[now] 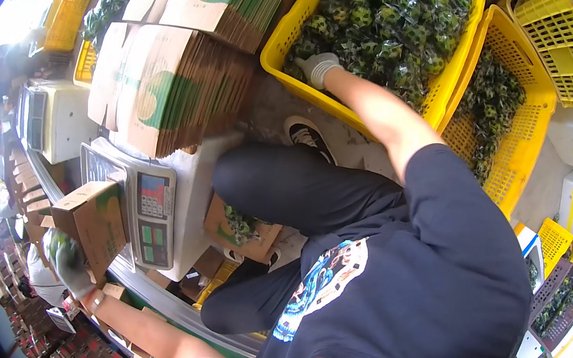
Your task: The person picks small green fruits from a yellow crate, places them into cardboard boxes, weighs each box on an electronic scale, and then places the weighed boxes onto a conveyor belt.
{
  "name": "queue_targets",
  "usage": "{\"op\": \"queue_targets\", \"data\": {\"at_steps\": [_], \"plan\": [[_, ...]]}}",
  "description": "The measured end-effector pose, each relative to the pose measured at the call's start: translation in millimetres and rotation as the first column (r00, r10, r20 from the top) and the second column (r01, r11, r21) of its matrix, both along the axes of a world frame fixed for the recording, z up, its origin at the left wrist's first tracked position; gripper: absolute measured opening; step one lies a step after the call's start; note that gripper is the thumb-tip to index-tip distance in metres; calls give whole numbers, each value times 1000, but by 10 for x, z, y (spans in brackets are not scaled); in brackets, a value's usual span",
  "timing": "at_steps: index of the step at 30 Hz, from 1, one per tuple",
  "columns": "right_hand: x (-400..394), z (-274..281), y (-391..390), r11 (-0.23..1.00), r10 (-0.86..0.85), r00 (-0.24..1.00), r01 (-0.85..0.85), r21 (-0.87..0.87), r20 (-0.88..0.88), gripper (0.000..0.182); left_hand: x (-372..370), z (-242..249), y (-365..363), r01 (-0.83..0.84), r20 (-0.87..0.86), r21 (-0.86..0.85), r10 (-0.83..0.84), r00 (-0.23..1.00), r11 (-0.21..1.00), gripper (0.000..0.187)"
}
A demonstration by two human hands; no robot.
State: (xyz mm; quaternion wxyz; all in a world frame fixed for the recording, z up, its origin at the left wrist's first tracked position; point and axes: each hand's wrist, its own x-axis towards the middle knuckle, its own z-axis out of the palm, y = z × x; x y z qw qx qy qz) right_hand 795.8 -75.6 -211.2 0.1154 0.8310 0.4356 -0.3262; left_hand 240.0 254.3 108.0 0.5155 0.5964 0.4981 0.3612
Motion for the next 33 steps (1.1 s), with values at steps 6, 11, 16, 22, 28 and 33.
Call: {"op": "queue_targets", "data": {"at_steps": [6, 11, 16, 22, 28, 33], "plan": [[117, -101, 69, 998, -67, 993, 68, 9, -93, 68, 188, 18, -1362, 197, 548, 13, -171, 819, 980, 62], [306, -55, -188, 959, -217, 933, 259, 117, -286, 64, 863, -500, -2068, 201, 675, -51, -115, 729, 978, 58], [426, 222, -312, 905, -347, 863, 411, 109, -368, 63, 1602, -821, -2500, 183, 693, -251, 45, 719, 950, 64], [43, -125, 162, 994, 11, 992, 3, 111, -129, 69, 2965, -1025, -2900, 318, 610, -364, -34, 791, 875, 59], [101, -54, 109, 987, -53, 977, 82, 135, -207, 66, 3688, -1501, -2753, 505, 650, -627, 42, 759, 593, 44], [314, 124, -569, 811, -192, 860, 411, 417, -473, 67, 3793, -1930, -2712, 356, 517, -783, 217, 828, 509, 41]]}}
